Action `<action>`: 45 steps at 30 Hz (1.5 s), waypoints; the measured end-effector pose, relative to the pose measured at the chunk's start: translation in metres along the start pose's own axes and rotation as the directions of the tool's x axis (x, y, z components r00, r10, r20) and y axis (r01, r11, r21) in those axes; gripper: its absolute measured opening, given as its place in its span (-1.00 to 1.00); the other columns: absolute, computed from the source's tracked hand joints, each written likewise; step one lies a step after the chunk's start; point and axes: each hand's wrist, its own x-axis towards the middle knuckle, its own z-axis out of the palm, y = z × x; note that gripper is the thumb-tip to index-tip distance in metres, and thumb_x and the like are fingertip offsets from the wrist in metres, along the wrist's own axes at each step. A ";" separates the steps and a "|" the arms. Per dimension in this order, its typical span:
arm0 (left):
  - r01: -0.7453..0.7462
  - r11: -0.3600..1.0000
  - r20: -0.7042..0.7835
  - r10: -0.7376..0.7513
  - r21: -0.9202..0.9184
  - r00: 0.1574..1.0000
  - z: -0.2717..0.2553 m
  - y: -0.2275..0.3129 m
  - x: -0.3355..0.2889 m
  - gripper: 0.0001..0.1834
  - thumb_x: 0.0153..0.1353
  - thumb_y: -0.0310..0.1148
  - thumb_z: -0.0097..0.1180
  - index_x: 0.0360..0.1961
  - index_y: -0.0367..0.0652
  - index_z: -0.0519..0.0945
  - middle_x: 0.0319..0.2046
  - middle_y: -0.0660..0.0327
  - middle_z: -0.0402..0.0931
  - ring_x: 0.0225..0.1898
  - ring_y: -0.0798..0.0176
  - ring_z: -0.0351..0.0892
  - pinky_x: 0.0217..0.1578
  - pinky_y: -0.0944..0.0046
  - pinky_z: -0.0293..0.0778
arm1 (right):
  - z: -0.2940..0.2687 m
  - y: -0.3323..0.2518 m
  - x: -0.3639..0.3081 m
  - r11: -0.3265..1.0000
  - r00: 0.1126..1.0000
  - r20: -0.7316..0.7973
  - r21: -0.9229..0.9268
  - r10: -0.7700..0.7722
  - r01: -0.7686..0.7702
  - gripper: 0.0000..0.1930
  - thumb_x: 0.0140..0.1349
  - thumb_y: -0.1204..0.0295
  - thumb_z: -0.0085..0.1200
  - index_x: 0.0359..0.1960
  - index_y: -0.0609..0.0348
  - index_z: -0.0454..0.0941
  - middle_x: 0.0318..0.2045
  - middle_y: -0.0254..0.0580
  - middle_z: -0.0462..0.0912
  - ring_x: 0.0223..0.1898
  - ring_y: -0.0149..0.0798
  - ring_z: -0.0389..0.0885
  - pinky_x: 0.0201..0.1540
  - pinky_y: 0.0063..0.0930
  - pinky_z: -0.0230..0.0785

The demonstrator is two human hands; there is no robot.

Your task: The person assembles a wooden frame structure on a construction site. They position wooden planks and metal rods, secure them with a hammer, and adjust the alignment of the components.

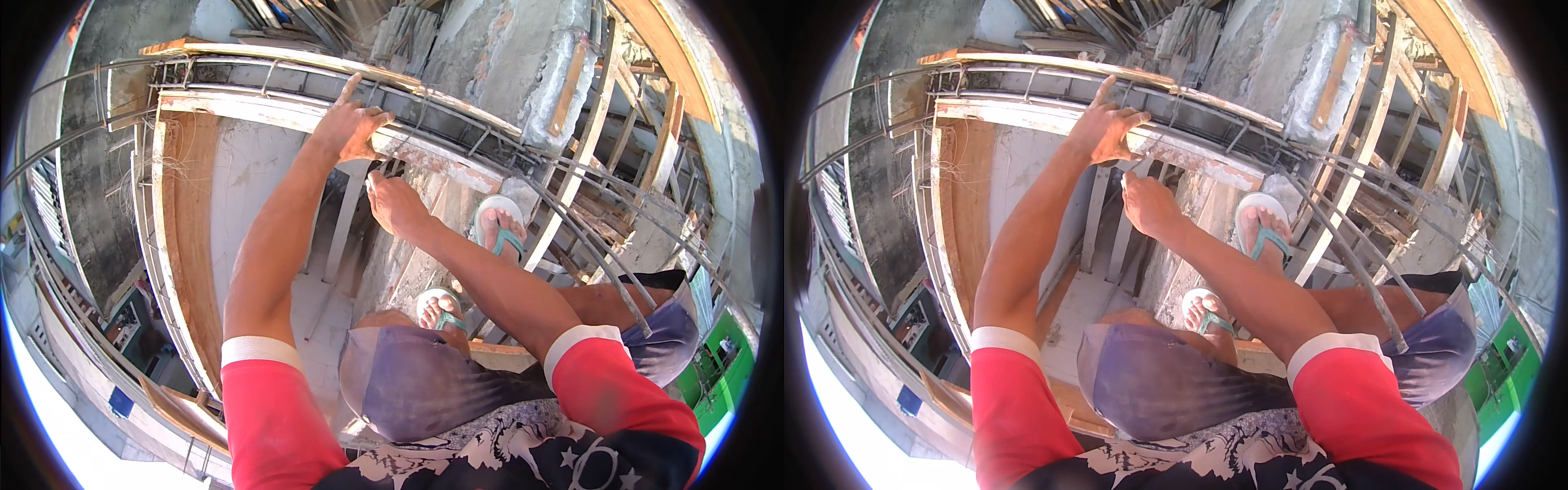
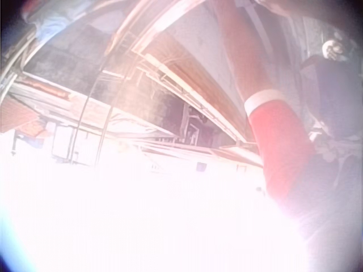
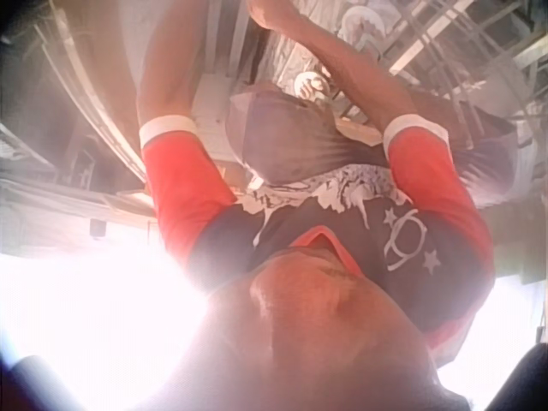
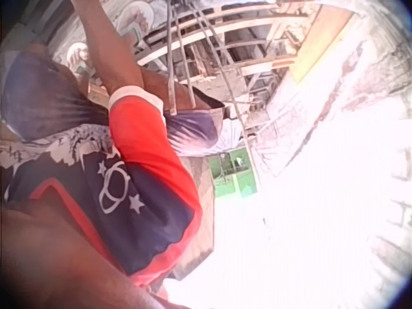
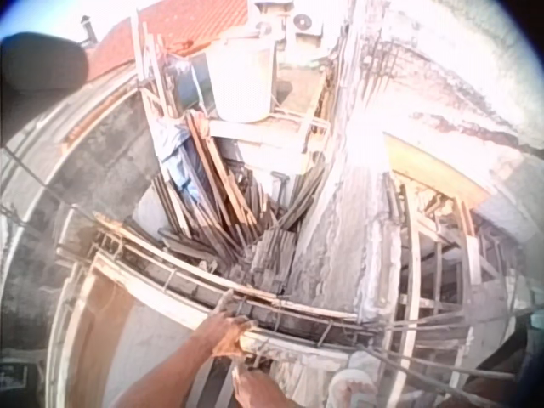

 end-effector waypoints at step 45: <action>-0.039 0.996 -0.126 0.029 -0.075 0.992 0.015 -0.012 -0.006 -0.13 -0.13 0.13 0.52 0.26 0.15 0.56 -0.07 0.39 0.71 -0.04 0.15 0.72 0.61 -0.18 -0.36 | -0.113 0.084 0.005 0.615 0.846 0.343 0.582 0.408 -0.533 -0.80 0.50 0.36 -0.08 -0.08 0.19 0.54 -0.55 -0.25 0.50 -0.66 -0.26 0.39 -0.57 -0.25 0.27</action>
